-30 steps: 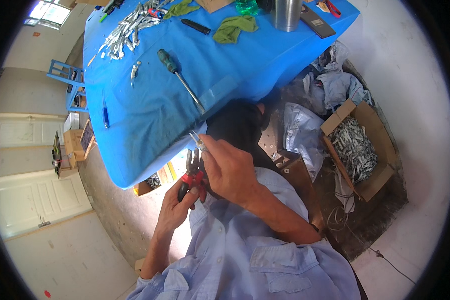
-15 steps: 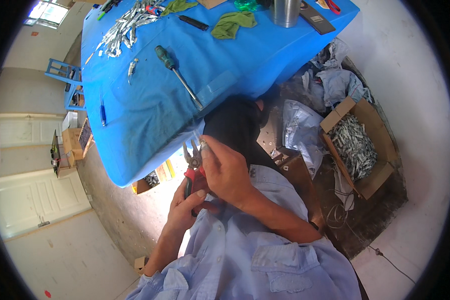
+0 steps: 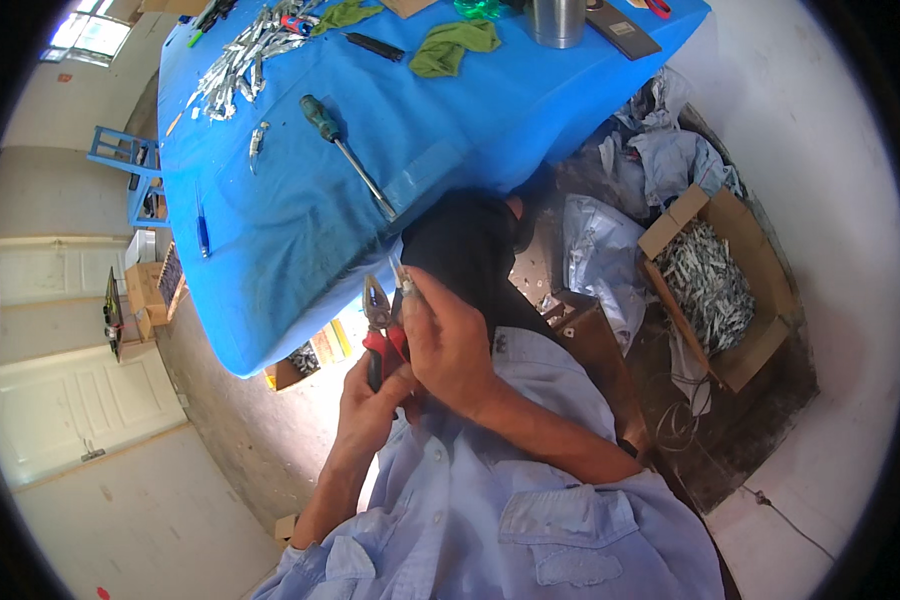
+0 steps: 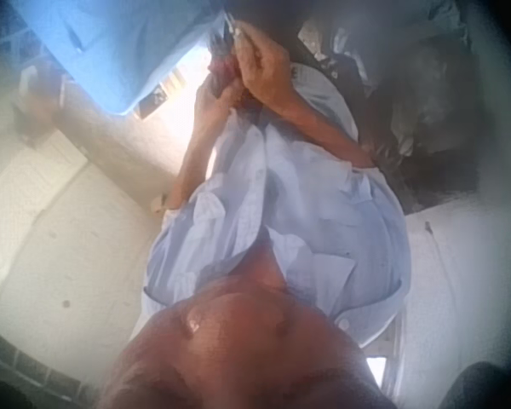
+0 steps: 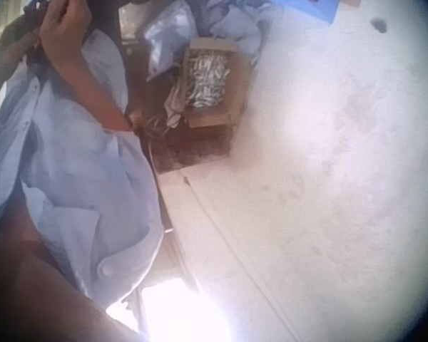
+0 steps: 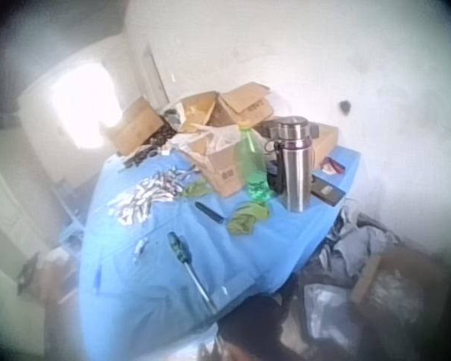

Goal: The person uses a screwdriver and pliers to disassemble a metallic cylindrical component on a blue table, handling a small fuse and wires one at a time.

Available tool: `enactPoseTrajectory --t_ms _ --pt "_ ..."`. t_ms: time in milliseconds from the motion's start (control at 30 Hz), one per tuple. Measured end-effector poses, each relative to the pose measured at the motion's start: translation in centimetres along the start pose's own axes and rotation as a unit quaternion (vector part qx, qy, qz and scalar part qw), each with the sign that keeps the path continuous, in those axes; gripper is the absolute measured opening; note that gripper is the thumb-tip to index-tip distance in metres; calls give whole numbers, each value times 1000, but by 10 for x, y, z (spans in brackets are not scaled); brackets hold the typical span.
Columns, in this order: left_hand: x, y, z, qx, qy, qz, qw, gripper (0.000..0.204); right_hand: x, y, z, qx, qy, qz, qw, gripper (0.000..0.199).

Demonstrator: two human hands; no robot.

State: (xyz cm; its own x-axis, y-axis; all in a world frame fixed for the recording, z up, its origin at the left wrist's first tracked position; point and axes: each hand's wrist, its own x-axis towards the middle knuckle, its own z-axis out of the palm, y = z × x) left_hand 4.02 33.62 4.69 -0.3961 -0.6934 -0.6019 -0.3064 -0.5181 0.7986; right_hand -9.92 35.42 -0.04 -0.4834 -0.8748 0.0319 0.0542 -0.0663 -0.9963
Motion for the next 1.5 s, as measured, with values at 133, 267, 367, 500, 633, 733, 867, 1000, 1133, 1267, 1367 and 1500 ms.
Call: enactPoseTrajectory --t_ms 133,267,367,500,633,733,867,1000,1133,1267,1367,1500 --pt "-22 28 -5 -100 41 131 985 52 8 -15 -8 130 4 56 990 36" --pt "-25 46 -21 -203 -52 193 958 57 16 -9 -16 180 47 111 976 34" --pt "-17 20 -12 -288 -91 44 952 49 17 -9 -19 173 15 100 980 34" --pt "-13 -2 -4 -213 -80 -58 972 52 16 -5 -23 136 19 89 987 34" --pt "-16 12 -7 -100 -34 52 993 55 16 1 -28 112 24 79 990 34" --pt "-16 6 -10 -100 -26 36 994 51 16 -2 -27 93 9 62 994 33" --pt "-15 -5 -6 -44 -34 -27 998 45 13 0 -26 21 -8 1 1000 32" --pt "-12 -6 -5 11 -27 -9 1000 45 14 6 -29 -90 0 -112 990 30" --pt "-9 -2 -13 139 -11 52 989 46 14 -4 -29 -170 -25 -143 975 33" --pt "-5 10 -13 273 21 120 954 39 15 -1 -29 -197 -22 -178 964 37" --pt "-6 14 -11 297 28 118 947 38 16 -1 -30 -218 -20 -214 952 40" --pt "-6 13 -12 305 29 118 944 36 17 -3 -29 -248 -21 -224 942 39"
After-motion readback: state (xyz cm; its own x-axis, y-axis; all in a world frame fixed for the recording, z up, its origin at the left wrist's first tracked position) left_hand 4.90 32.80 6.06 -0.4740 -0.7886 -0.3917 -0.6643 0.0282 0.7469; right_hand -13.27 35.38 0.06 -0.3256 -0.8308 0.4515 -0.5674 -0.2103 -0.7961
